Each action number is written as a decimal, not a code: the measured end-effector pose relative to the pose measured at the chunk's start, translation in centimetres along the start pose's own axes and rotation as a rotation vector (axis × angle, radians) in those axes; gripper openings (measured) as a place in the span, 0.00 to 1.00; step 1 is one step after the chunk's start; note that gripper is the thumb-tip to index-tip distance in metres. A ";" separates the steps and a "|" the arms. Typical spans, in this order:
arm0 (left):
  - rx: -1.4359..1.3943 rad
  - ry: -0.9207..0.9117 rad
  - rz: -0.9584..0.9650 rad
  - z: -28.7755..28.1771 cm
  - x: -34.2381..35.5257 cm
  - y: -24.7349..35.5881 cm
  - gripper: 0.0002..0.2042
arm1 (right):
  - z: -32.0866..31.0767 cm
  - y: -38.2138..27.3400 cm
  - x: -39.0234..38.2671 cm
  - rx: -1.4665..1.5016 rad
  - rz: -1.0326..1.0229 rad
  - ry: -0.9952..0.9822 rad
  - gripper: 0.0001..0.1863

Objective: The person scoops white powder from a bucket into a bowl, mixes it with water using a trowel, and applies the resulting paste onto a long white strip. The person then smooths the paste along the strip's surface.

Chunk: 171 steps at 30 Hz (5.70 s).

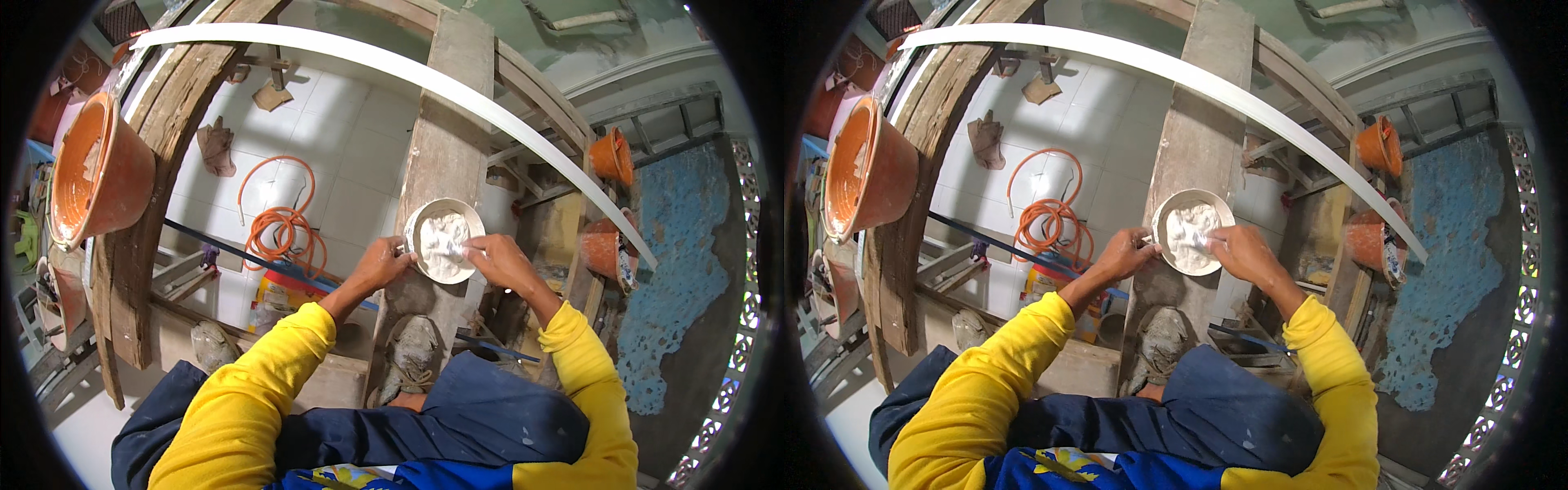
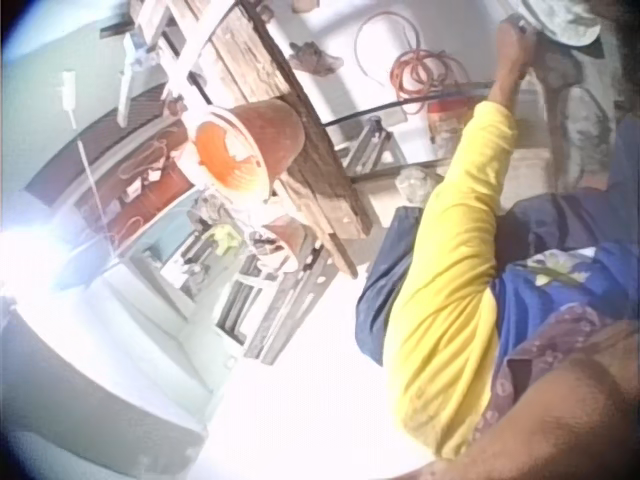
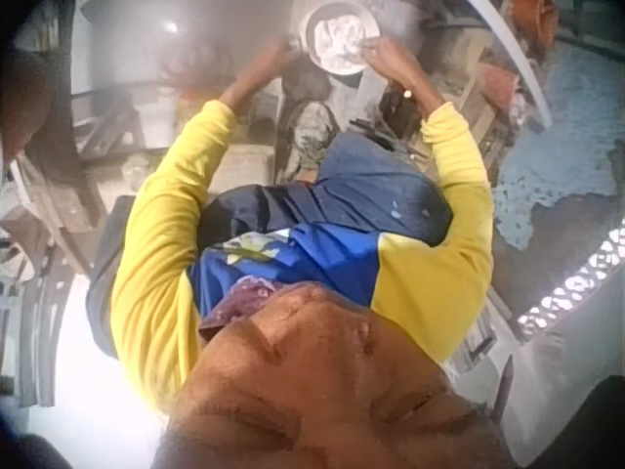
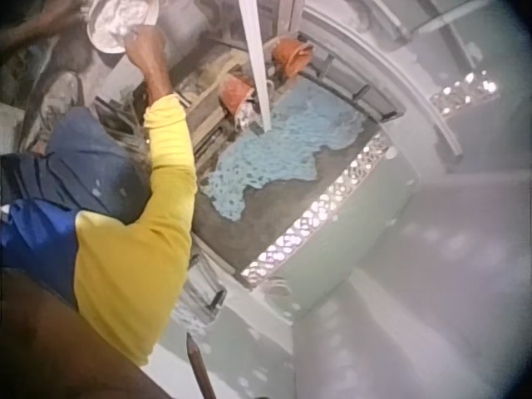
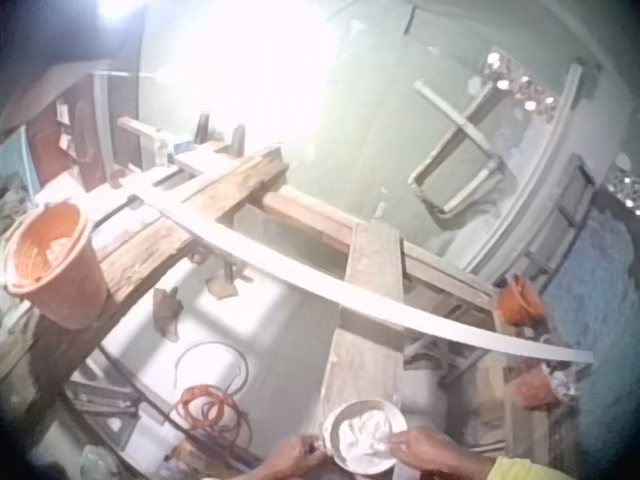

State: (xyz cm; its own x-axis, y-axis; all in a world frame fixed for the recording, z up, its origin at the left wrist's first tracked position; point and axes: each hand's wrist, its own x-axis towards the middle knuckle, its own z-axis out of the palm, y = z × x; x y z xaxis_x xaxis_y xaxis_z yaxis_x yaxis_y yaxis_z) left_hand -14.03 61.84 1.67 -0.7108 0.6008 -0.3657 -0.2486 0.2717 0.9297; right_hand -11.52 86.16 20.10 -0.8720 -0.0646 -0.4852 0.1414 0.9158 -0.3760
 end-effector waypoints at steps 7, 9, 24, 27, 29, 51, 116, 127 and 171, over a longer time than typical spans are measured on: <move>-0.097 0.094 0.050 0.4 -0.7 0.9 0.17 | -1.0 1.5 1.8 -0.059 -0.033 0.068 0.16; -0.077 0.112 0.069 0.4 -0.8 0.6 0.17 | 0.1 0.8 1.2 -0.119 -0.095 -0.083 0.16; -0.092 0.124 0.047 1.0 -0.5 0.3 0.18 | 0.9 -2.8 2.2 -0.622 -0.333 0.261 0.10; 0.076 0.121 0.126 0.6 -0.3 0.0 0.18 | 2.1 -2.2 1.3 -0.654 -0.450 0.109 0.11; 0.012 0.083 0.045 -0.4 -1.0 0.9 0.19 | 0.9 -3.6 0.4 -0.635 -0.397 -0.016 0.11; -0.042 0.088 0.039 0.4 -1.0 1.0 0.19 | -0.6 -1.0 1.6 -0.650 -0.265 0.084 0.14; 0.042 -0.011 0.012 -0.9 -0.9 2.0 0.24 | -1.4 -2.6 2.7 -0.598 -0.411 0.294 0.13; -0.015 0.104 0.112 0.0 -0.5 -0.4 0.20 | -0.1 -2.7 0.2 -0.448 -0.183 0.196 0.15; -0.184 -0.112 0.001 -1.7 -1.2 0.5 0.24 | -0.7 0.1 -0.3 -0.104 -0.003 -0.029 0.14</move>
State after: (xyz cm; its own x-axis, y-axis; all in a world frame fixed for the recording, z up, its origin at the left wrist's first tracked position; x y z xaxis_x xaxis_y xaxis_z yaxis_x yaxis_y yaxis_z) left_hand -14.43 60.00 2.64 -0.6366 0.6834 -0.3574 -0.3707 0.1352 0.9188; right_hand -11.59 86.55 20.70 -0.8585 -0.0776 -0.5070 0.0878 0.9516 -0.2944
